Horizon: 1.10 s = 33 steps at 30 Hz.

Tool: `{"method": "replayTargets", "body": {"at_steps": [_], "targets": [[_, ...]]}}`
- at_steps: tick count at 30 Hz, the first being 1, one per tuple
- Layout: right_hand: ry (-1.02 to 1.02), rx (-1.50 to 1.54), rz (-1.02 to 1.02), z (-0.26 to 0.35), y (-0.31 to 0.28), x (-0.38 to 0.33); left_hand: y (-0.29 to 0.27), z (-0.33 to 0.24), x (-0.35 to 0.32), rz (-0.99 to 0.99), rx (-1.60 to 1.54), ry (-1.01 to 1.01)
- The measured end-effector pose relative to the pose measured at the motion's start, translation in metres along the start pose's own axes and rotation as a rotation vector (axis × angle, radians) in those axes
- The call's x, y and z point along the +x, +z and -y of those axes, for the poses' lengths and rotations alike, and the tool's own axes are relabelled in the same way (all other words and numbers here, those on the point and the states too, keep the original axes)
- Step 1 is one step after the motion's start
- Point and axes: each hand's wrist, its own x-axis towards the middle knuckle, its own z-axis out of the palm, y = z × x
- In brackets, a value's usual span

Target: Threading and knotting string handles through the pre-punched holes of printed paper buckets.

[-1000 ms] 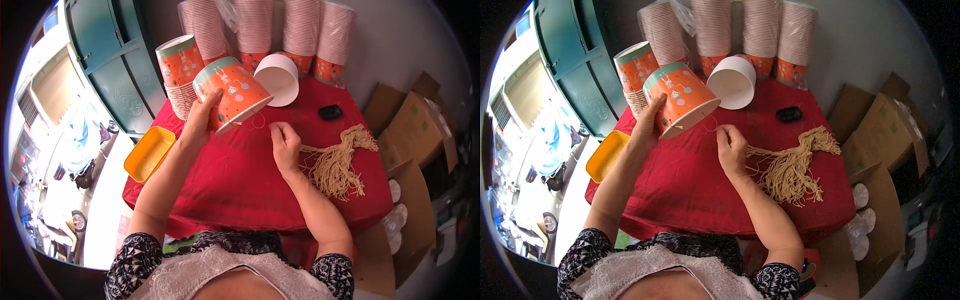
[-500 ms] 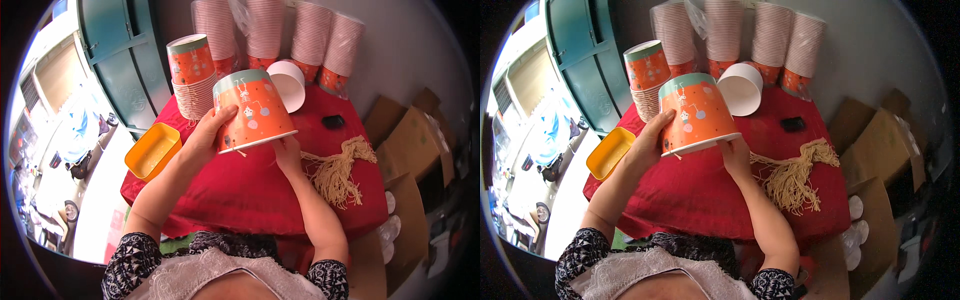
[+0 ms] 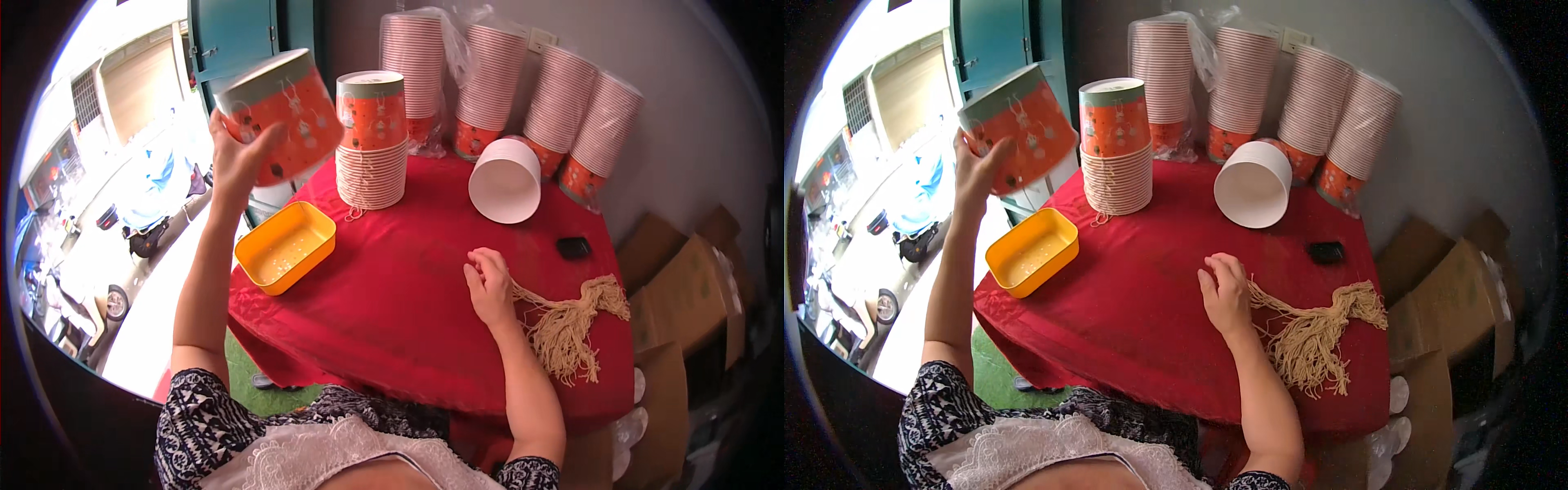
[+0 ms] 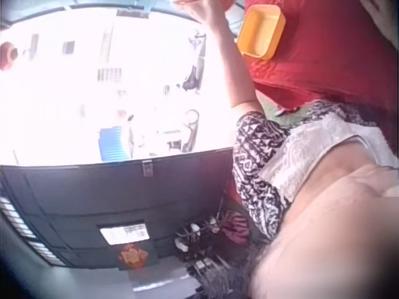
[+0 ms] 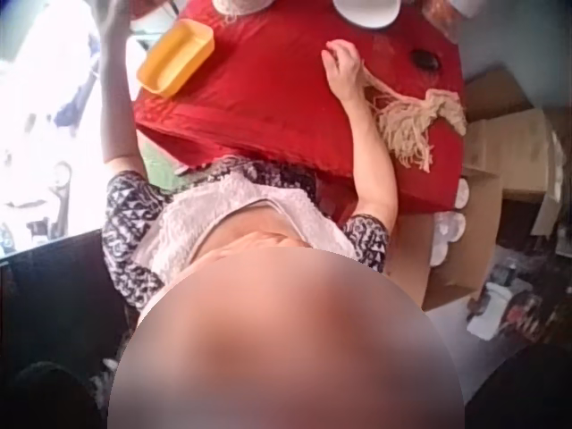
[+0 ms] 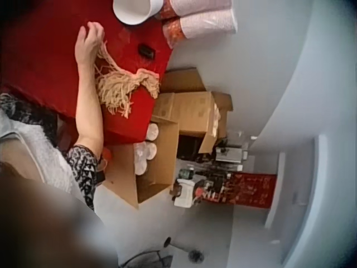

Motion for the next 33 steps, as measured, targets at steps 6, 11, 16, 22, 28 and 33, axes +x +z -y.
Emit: {"method": "replayTargets", "body": {"at_steps": [6,11,16,22,28,33], "targets": [[0.063,0.091,0.089,0.017,0.001,0.001,-0.021,0.077,0.072,-0.13,0.007,0.044],[0.012,0.009,0.069,0.009,-0.001,-0.001,-0.007,0.129,0.115,-0.175,-0.174,-0.129],[0.044,0.033,0.079,0.006,0.0,0.001,-0.001,0.162,0.159,-0.123,-0.249,-0.175],[0.062,0.014,0.122,0.002,0.0,0.0,0.035,0.154,0.172,-0.019,-0.419,-0.145],[0.042,0.005,0.144,0.009,-0.006,0.002,0.076,0.13,0.17,0.16,-0.402,-0.021],[0.01,-0.013,0.131,0.014,-0.006,0.004,0.097,0.125,0.17,0.281,-0.338,-0.025]]}}
